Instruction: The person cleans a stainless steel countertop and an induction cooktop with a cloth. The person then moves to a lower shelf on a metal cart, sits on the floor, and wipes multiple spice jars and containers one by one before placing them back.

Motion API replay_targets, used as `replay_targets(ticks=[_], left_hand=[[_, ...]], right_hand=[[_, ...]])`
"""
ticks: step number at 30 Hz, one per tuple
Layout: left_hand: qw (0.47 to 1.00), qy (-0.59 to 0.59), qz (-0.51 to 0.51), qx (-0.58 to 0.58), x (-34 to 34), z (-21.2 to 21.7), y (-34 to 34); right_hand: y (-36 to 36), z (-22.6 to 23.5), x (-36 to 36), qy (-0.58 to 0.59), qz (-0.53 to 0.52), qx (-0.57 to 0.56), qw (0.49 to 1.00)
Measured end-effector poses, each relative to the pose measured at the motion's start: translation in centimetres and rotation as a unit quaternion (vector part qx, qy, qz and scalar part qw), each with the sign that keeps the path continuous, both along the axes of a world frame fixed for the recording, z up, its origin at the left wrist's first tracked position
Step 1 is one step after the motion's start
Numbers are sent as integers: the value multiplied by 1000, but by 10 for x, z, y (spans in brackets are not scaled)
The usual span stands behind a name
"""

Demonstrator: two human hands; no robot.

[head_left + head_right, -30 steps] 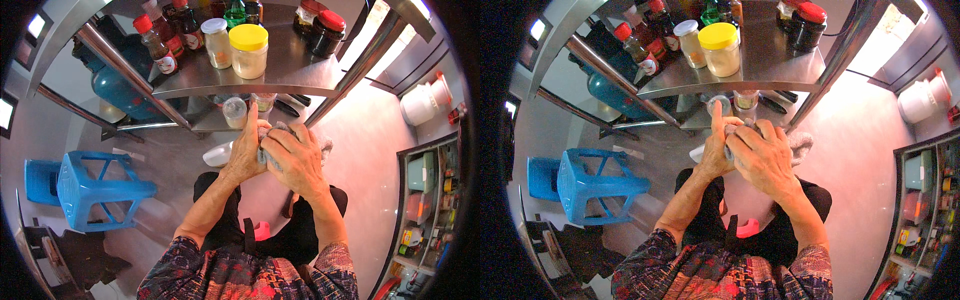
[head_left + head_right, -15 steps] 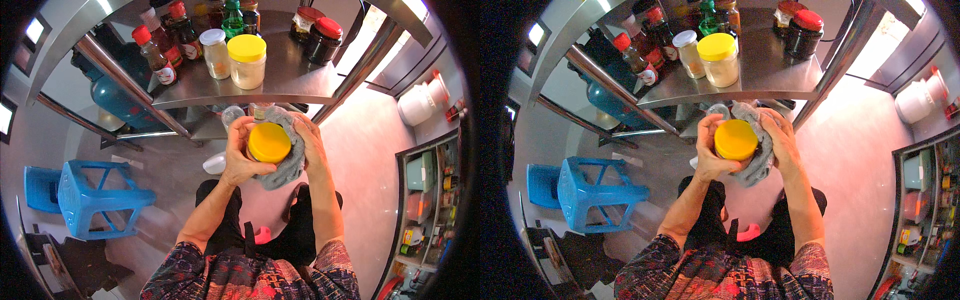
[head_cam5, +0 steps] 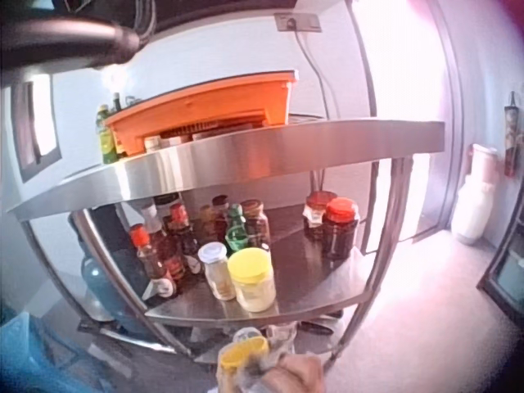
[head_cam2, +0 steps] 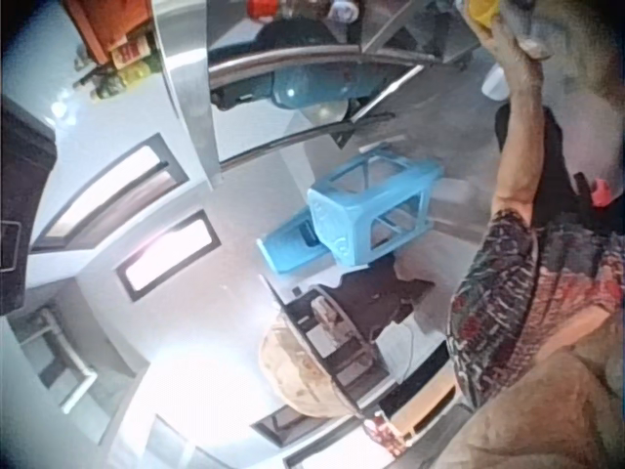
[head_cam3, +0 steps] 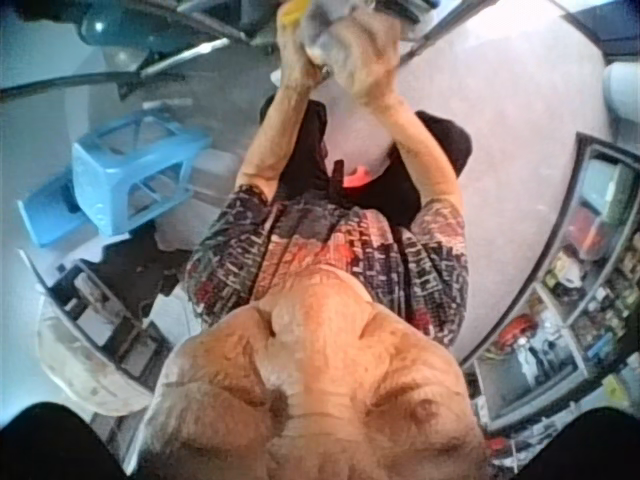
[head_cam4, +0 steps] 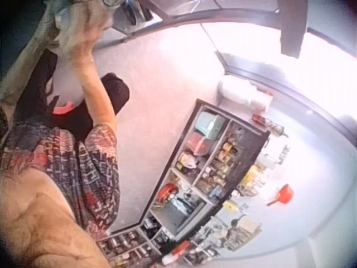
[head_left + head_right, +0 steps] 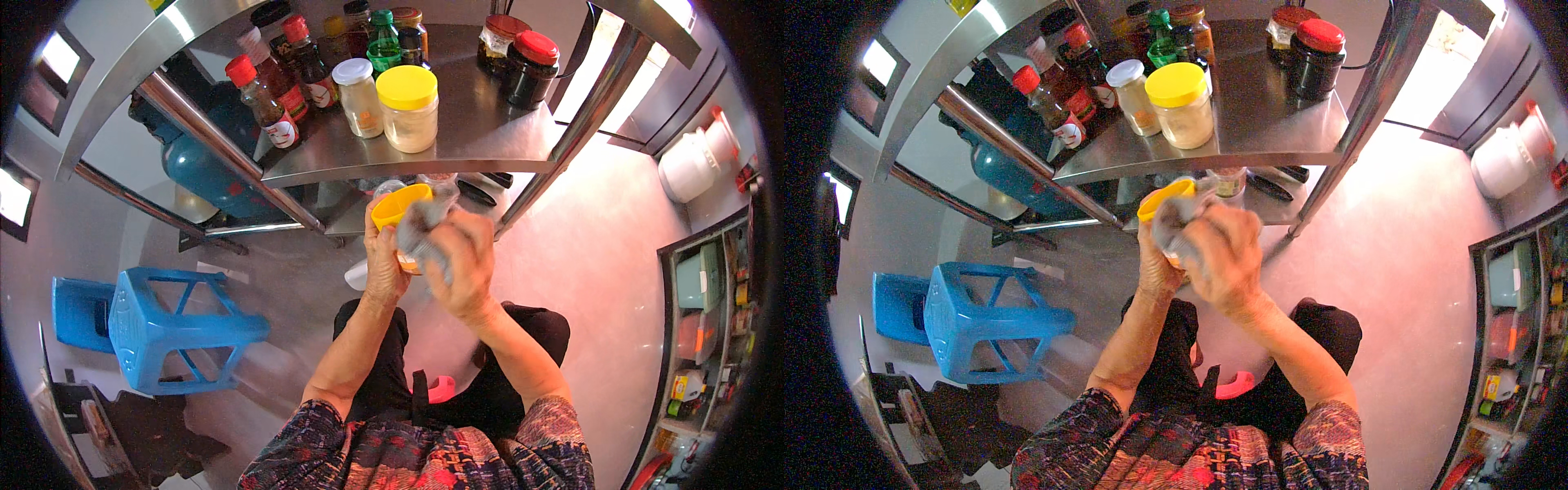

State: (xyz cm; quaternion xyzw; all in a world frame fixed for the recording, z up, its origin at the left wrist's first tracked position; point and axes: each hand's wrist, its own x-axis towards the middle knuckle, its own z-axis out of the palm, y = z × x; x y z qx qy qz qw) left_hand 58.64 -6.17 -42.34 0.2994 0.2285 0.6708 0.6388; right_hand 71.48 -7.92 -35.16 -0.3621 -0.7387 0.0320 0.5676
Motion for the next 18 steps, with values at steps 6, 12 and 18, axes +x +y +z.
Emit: replay_targets(ticks=[6, 12, 18], left_hand=[[988, -80, -130, 6, 7, 27, -11], [991, -78, -28, -105, 1, 17, -3], [995, -62, -35, -72, 4, 25, -2]], right_hand=[[36, -29, 25, 344, 67, -372, 859], [23, 3, 32, 294, 111, -261, 913], [0, 11, 3, -68, 59, -65, 994]])
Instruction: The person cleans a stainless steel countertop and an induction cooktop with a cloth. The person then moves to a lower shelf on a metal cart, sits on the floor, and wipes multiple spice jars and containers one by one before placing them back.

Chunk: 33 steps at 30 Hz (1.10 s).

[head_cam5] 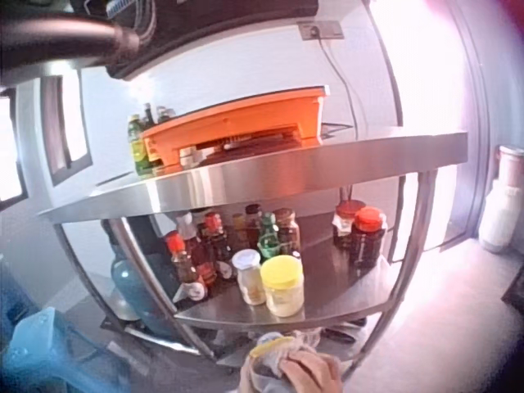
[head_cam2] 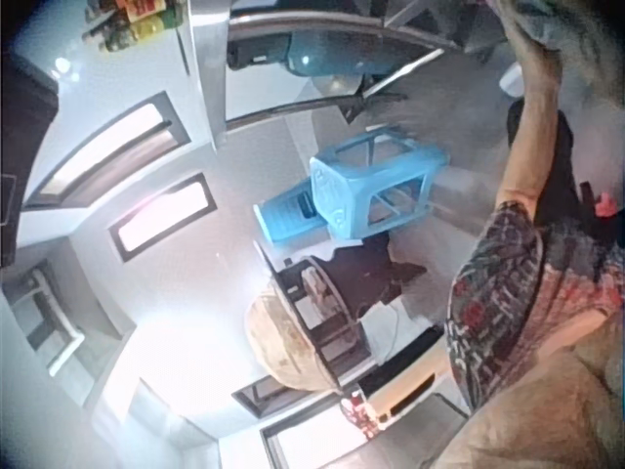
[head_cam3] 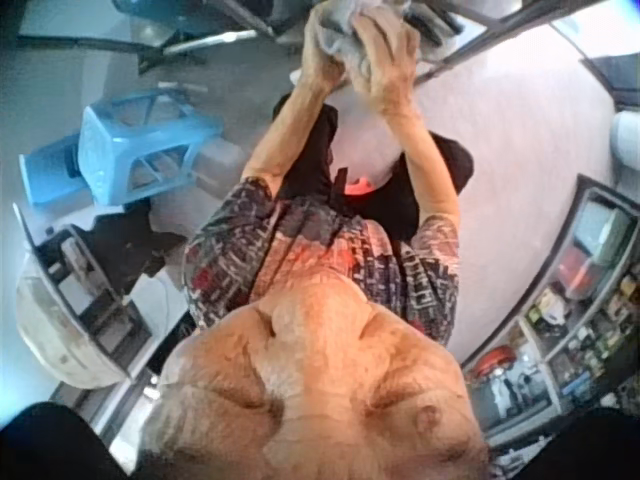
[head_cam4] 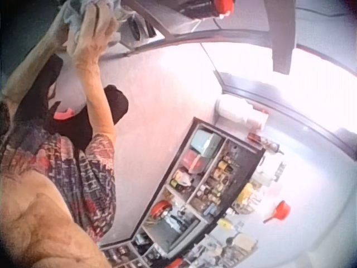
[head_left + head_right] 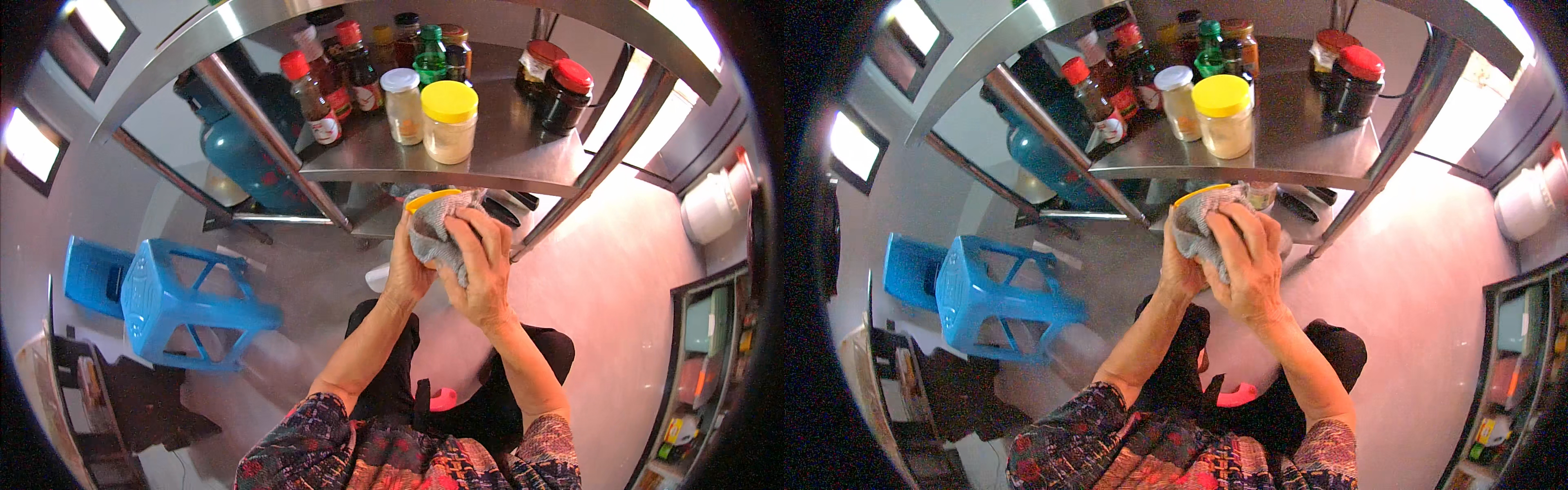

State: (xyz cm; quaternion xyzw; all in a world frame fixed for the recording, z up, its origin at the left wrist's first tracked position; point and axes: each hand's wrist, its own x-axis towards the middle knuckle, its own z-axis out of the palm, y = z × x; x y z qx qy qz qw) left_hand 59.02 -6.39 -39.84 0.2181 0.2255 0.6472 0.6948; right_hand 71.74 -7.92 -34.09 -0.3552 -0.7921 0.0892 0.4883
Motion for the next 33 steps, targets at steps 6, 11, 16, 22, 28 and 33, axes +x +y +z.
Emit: replay_targets(ticks=[6, 11, 16, 22, 28, 33], left_hand=[[990, 97, 63, 74, -7, -3, -10], [998, 9, 53, 41, -9, 8, -16], [985, -31, 167, -27, -7, 25, -9], [988, -139, 55, 38, -23, 13, -11], [987, -83, 140, -19, -31, 21, -9], [980, -189, 45, 49, -43, 18, -1]], right_hand=[[16, -13, -9, 254, 46, -196, 946], [30, -34, -13, 412, 93, -427, 800], [4, -23, -30, 233, 11, -83, 969], [-5, -34, -45, 52, 4, 135, 989], [3, -51, -47, 53, -6, -15, 998], [35, -63, -17, 94, -63, -173, 978]])
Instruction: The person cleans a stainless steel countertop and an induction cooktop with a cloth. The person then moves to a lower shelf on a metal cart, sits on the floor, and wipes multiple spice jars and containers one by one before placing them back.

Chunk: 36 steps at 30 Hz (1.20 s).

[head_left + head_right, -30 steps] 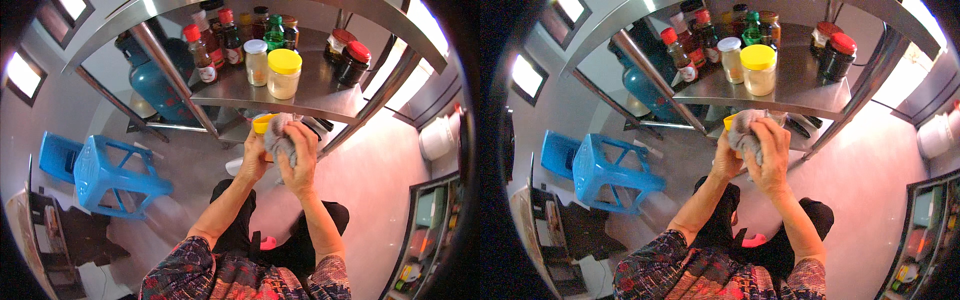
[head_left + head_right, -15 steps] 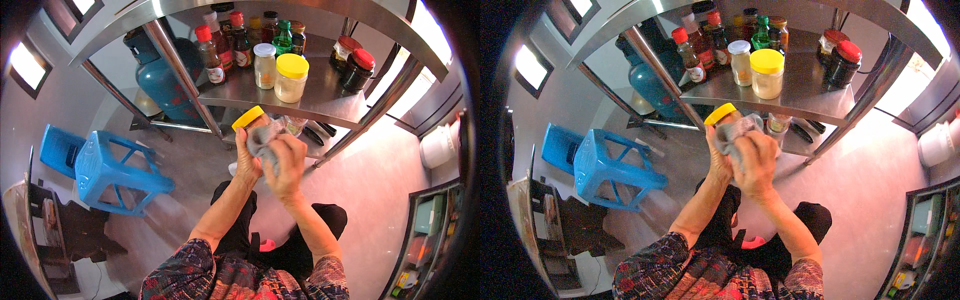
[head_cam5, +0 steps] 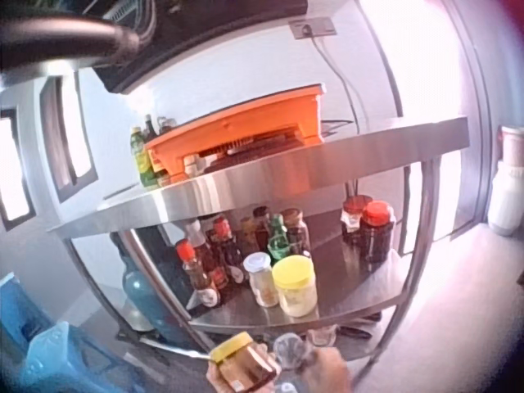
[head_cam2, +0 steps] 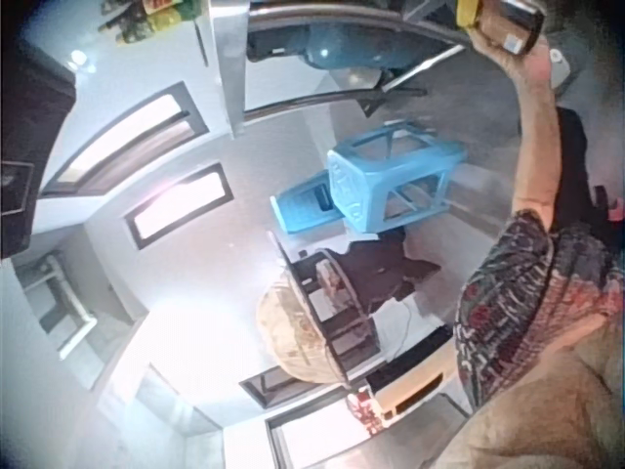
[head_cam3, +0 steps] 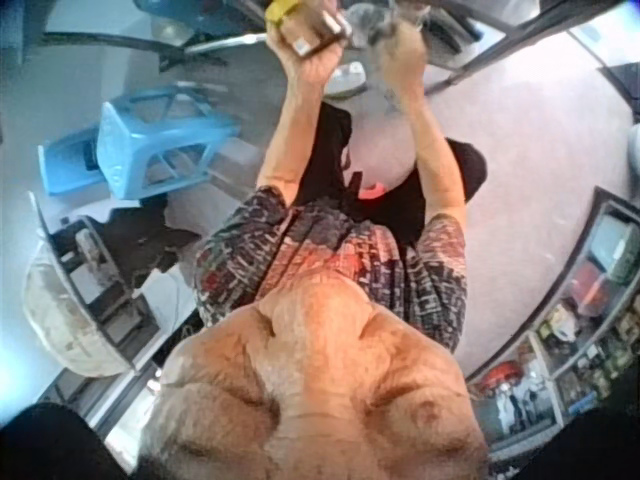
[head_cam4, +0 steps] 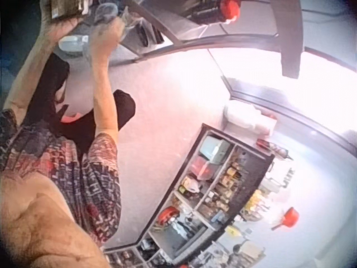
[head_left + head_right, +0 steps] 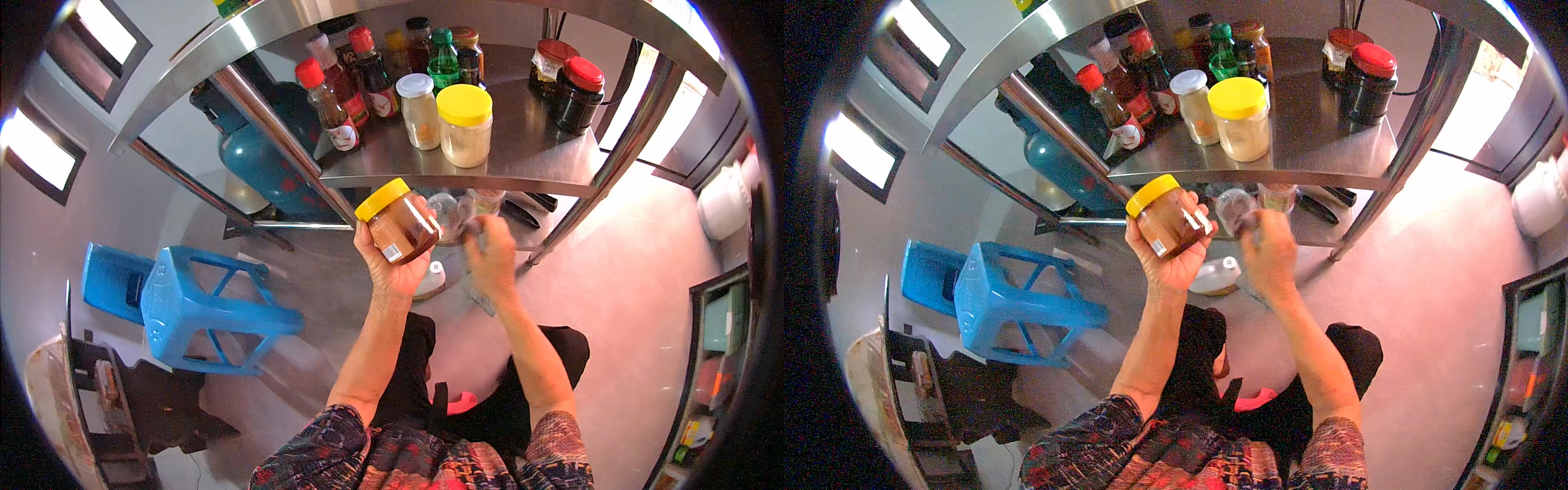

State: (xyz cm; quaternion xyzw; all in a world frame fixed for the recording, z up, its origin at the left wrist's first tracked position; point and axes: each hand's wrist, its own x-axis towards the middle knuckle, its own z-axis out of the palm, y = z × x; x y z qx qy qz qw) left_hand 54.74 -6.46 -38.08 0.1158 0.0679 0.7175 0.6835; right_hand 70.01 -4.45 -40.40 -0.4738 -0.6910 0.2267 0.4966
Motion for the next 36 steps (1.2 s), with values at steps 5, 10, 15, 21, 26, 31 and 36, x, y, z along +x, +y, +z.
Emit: replay_targets(ticks=[5, 10, 15, 21, 26, 31, 36], left_hand=[[996, 37, 30, -72, 9, 2, -8], [980, 194, 3, -49, 8, -16, -13], [989, 117, -47, 83, 18, -8, -20], [984, 139, -59, 95, 16, -14, -15], [981, 193, 6, 35, 9, -23, -21], [987, 151, 15, 60, 14, -9, -15], [958, 271, 89, 39, 21, 1, -17]], right_hand=[[-20, 57, 5, 114, 55, 103, 987], [-44, 73, -6, 34, 107, 202, 973], [-27, 62, -1, 215, 109, -32, 970], [-5, 32, 4, 307, 103, -189, 927], [-27, 62, 9, 205, 178, -21, 962], [-44, 57, 15, 143, 214, -170, 951], [-48, 52, 28, 253, 285, -363, 850]])
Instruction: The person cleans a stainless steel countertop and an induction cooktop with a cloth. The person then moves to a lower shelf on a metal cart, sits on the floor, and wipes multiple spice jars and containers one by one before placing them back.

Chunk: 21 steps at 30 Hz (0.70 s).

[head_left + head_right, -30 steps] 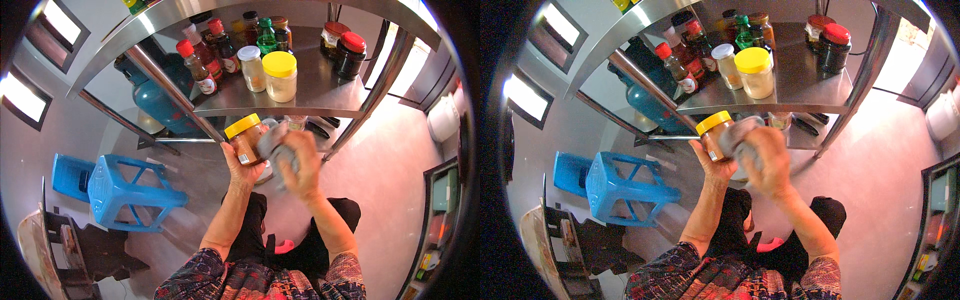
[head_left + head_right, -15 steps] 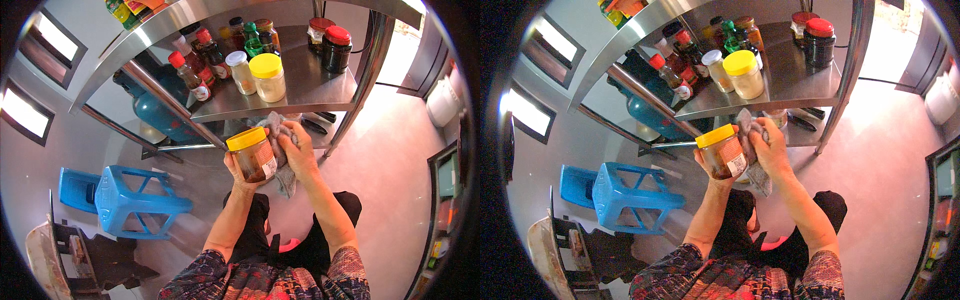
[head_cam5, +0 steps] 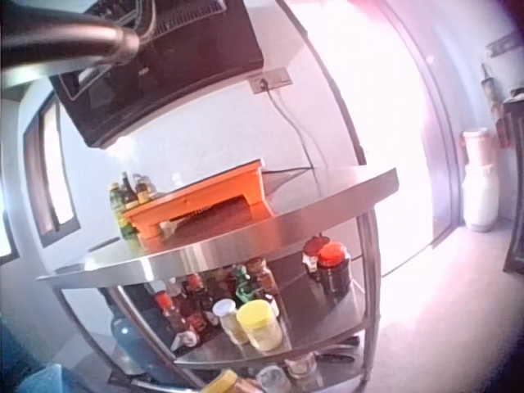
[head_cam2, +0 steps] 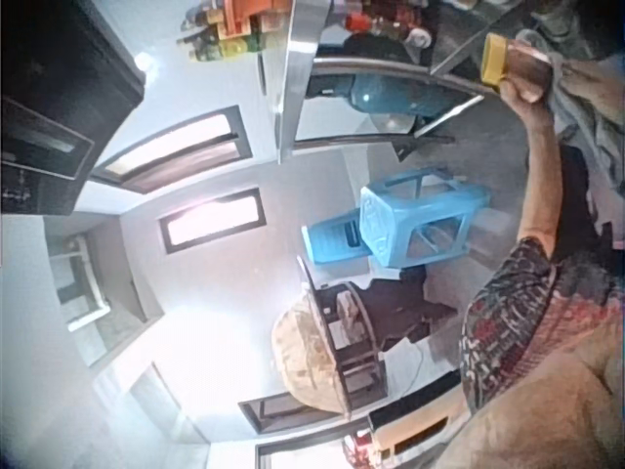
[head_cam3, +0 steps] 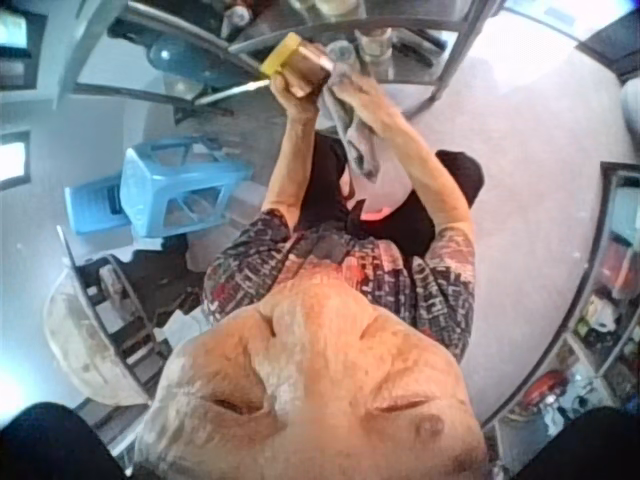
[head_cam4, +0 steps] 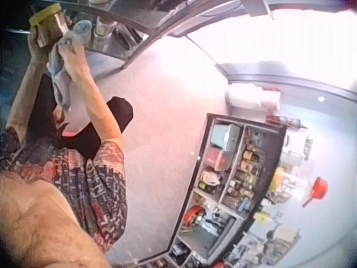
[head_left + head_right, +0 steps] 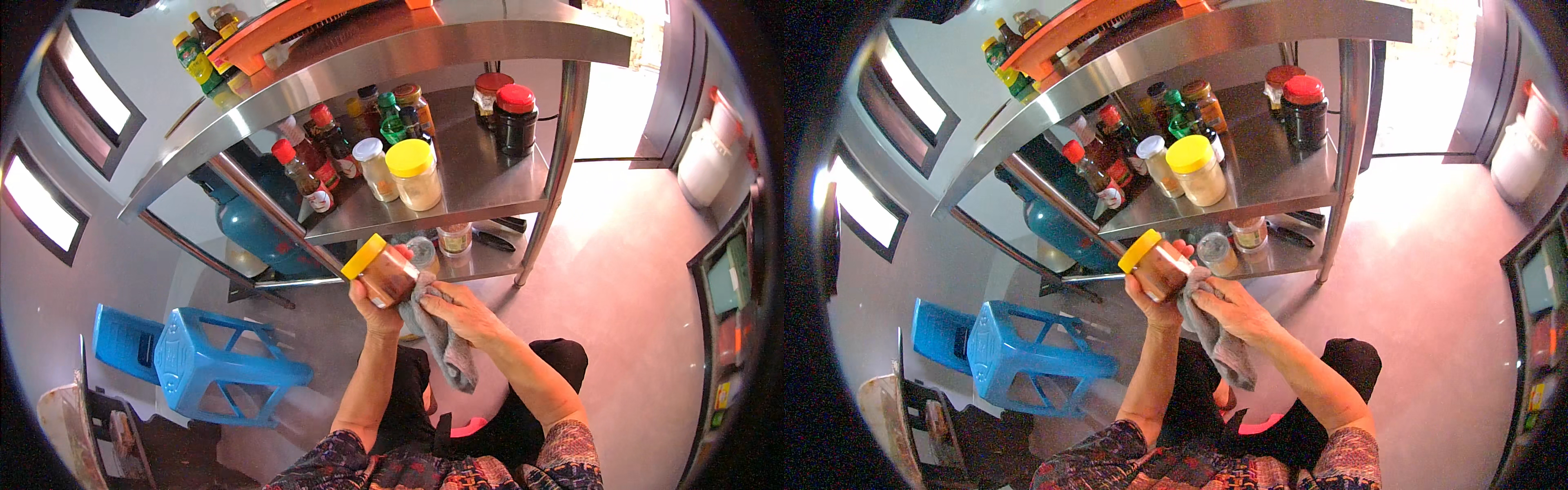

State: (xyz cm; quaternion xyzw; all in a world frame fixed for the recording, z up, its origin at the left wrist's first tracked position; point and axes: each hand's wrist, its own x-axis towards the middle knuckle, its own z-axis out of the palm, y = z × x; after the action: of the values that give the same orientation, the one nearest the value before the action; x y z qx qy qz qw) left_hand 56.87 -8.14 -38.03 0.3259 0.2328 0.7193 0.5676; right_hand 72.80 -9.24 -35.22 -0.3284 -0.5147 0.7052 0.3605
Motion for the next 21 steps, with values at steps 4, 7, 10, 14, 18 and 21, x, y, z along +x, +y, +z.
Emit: replay_targets(ticks=[4, 7, 10, 14, 18, 21], left_hand=[[995, 95, 33, 24, 17, -6, -4], [987, 154, 39, -4, 17, -9, -6], [993, 112, 19, 21, 30, -1, 3], [986, 158, -6, 43, 44, 18, 16], [976, 215, -19, 25, 75, 51, 31], [972, 234, -9, 34, 91, 70, 59]], right_hand=[[5, -19, 0, 143, -122, -196, 962], [5, 3, 17, 192, -201, -215, 936], [5, 1, 42, 202, -189, -161, 947], [6, 24, 70, 198, -245, -59, 947], [15, 38, 99, 303, -322, -17, 897], [17, 40, 107, 287, -337, -8, 897]])
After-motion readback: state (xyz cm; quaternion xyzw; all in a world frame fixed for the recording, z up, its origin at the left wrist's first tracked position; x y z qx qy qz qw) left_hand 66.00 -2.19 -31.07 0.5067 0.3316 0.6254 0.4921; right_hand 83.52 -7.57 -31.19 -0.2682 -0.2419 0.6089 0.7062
